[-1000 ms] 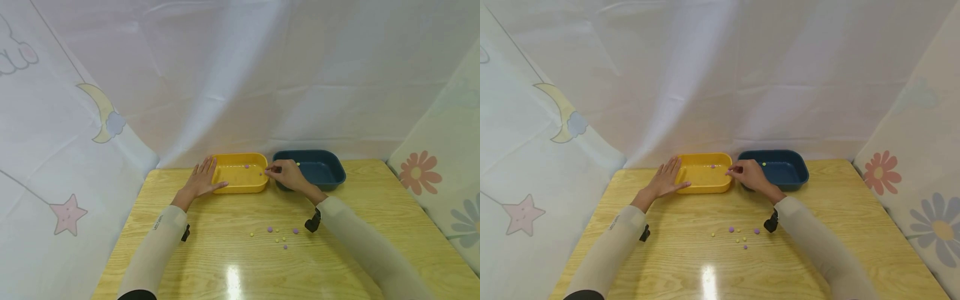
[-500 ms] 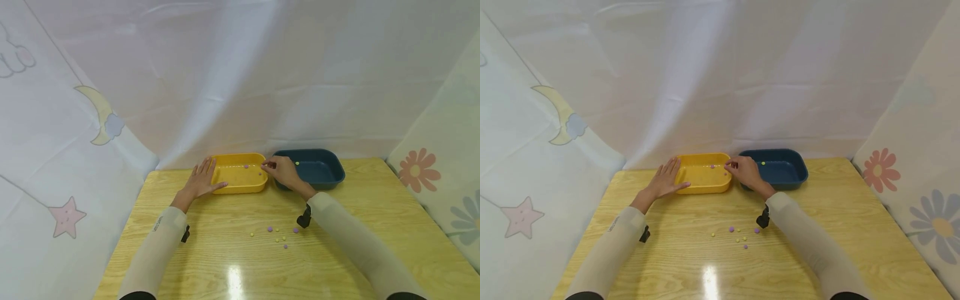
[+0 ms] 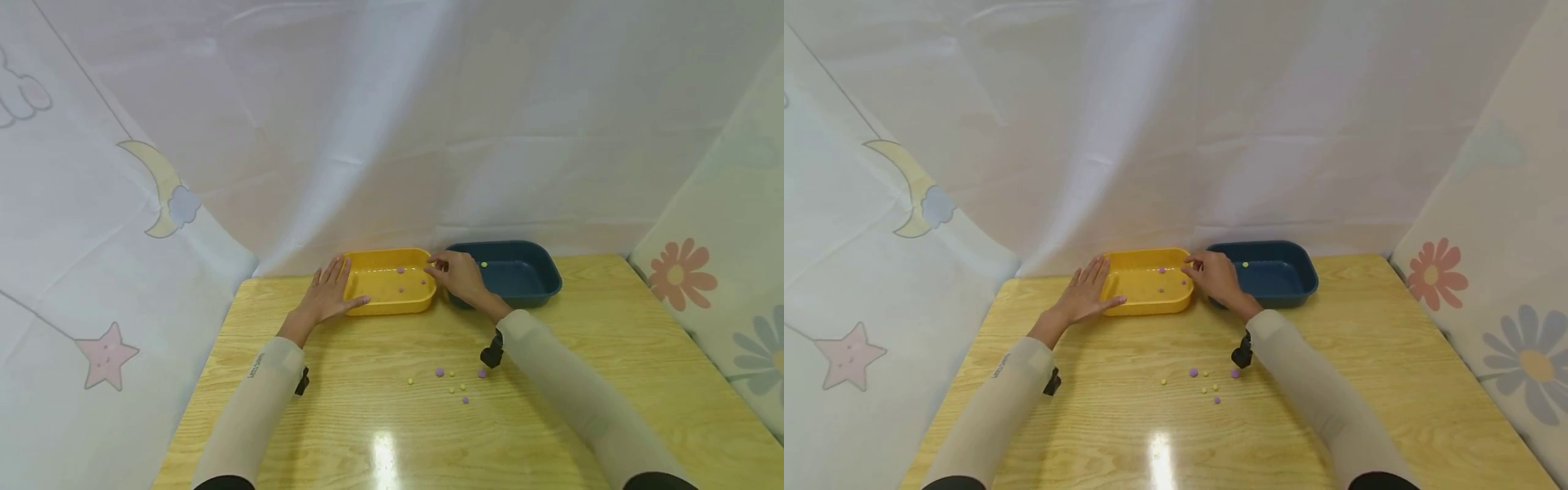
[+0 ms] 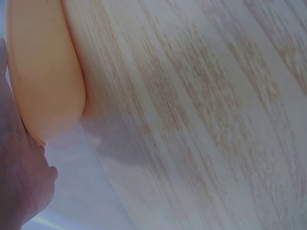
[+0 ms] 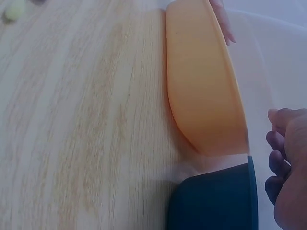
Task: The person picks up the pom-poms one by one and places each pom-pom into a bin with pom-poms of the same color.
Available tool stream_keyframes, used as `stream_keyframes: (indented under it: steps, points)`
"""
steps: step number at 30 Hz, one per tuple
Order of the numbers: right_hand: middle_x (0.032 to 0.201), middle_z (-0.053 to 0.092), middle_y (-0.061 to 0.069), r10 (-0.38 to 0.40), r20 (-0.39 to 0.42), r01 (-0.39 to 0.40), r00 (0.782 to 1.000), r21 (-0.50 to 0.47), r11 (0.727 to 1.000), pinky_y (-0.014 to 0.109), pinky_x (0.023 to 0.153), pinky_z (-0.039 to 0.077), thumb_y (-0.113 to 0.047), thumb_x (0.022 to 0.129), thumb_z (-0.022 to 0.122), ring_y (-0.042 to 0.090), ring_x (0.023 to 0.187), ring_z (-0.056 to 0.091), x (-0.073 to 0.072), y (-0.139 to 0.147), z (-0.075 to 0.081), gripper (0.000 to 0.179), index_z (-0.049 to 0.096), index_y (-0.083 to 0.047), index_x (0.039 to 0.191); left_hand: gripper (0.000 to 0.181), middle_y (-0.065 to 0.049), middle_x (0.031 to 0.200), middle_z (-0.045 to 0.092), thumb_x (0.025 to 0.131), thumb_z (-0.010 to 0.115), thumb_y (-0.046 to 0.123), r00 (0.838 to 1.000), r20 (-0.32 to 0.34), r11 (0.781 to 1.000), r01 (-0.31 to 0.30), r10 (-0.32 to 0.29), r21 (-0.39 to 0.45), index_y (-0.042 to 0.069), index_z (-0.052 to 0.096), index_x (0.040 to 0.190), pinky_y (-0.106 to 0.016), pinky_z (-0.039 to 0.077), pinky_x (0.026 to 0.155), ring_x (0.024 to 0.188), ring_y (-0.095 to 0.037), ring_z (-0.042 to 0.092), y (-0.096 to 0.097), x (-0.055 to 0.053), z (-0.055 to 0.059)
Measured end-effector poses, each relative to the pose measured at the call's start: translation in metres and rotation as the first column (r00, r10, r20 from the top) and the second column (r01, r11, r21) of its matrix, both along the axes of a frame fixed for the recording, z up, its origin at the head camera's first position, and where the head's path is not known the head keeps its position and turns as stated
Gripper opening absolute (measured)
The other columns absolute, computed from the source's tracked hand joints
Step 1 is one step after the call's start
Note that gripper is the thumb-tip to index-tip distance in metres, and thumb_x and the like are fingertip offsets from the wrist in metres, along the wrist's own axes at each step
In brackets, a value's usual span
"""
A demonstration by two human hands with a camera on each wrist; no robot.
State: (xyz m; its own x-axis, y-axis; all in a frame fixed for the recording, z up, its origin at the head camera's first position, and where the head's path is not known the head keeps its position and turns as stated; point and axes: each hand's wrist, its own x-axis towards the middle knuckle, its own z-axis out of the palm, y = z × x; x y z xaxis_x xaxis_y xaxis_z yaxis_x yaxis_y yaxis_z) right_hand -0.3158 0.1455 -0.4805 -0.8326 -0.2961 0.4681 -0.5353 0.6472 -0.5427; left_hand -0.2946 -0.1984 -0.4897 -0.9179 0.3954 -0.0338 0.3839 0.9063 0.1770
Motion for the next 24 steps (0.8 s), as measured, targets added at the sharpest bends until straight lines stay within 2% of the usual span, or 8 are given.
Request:
stream_keyframes:
  steps: [3, 5, 16, 21, 24]
  points:
    - [0.081, 0.072, 0.007, 0.004, -0.003, -0.004, 1.0, -0.016, 1.0, 0.035, 0.063, 0.051, -0.018, 0.094, 0.083, 0.02, 0.07, 0.063, 0.003, 0.002, 0.003, 0.023, 0.082, -0.001, 0.108, 0.124, -0.018, 0.178, -0.005, 0.09, 0.021, 0.096, 1.0, -0.002, 1.0, 0.003, -0.003, -0.007, 0.005, -0.003, 0.17, -0.063, 0.006, 0.13, 0.165, -0.036, -0.003, -0.001, -0.003, -0.002]
    - [0.081, 0.072, 0.006, 0.013, -0.005, -0.013, 1.0, -0.017, 1.0, 0.035, 0.064, 0.051, -0.017, 0.093, 0.084, 0.02, 0.07, 0.063, 0.005, 0.005, 0.004, 0.022, 0.082, 0.0, 0.108, 0.124, -0.018, 0.178, -0.006, 0.089, 0.021, 0.096, 1.0, -0.004, 1.0, 0.004, -0.004, -0.003, 0.005, -0.003, 0.17, -0.064, 0.006, 0.13, 0.165, -0.036, -0.003, -0.001, -0.003, -0.003]
    - [0.081, 0.07, 0.002, 0.073, 0.011, -0.073, 0.997, -0.001, 0.997, 0.029, 0.058, 0.043, -0.015, 0.092, 0.085, 0.013, 0.064, 0.054, 0.017, 0.019, 0.006, 0.025, 0.082, -0.001, 0.113, 0.114, -0.018, 0.178, -0.004, 0.098, 0.043, 0.081, 1.0, 0.001, 1.0, -0.004, 0.004, 0.02, 0.004, -0.002, 0.17, -0.062, 0.006, 0.13, 0.165, -0.035, -0.002, 0.002, 0.001, 0.0]
    - [0.082, 0.071, 0.001, 0.095, 0.012, -0.095, 0.995, 0.029, 0.995, 0.028, 0.055, 0.043, -0.016, 0.092, 0.085, 0.012, 0.062, 0.052, 0.025, 0.024, 0.011, 0.026, 0.082, -0.003, 0.114, 0.12, -0.017, 0.178, -0.008, 0.095, 0.038, 0.088, 1.0, 0.018, 0.999, -0.004, 0.004, 0.039, 0.004, -0.006, 0.169, -0.06, 0.005, 0.131, 0.165, -0.034, -0.005, 0.0, -0.002, -0.003]
    - [0.083, 0.072, 0.0, 0.115, -0.007, -0.115, 0.993, 0.047, 0.992, 0.028, 0.057, 0.045, -0.016, 0.091, 0.086, 0.01, 0.063, 0.054, 0.031, 0.027, 0.013, 0.025, 0.082, -0.004, 0.113, 0.121, -0.017, 0.178, -0.008, 0.094, 0.039, 0.088, 1.0, 0.02, 0.998, -0.007, 0.006, 0.061, 0.003, -0.005, 0.169, -0.06, 0.005, 0.131, 0.165, -0.034, -0.005, 0.0, 0.0, -0.001]
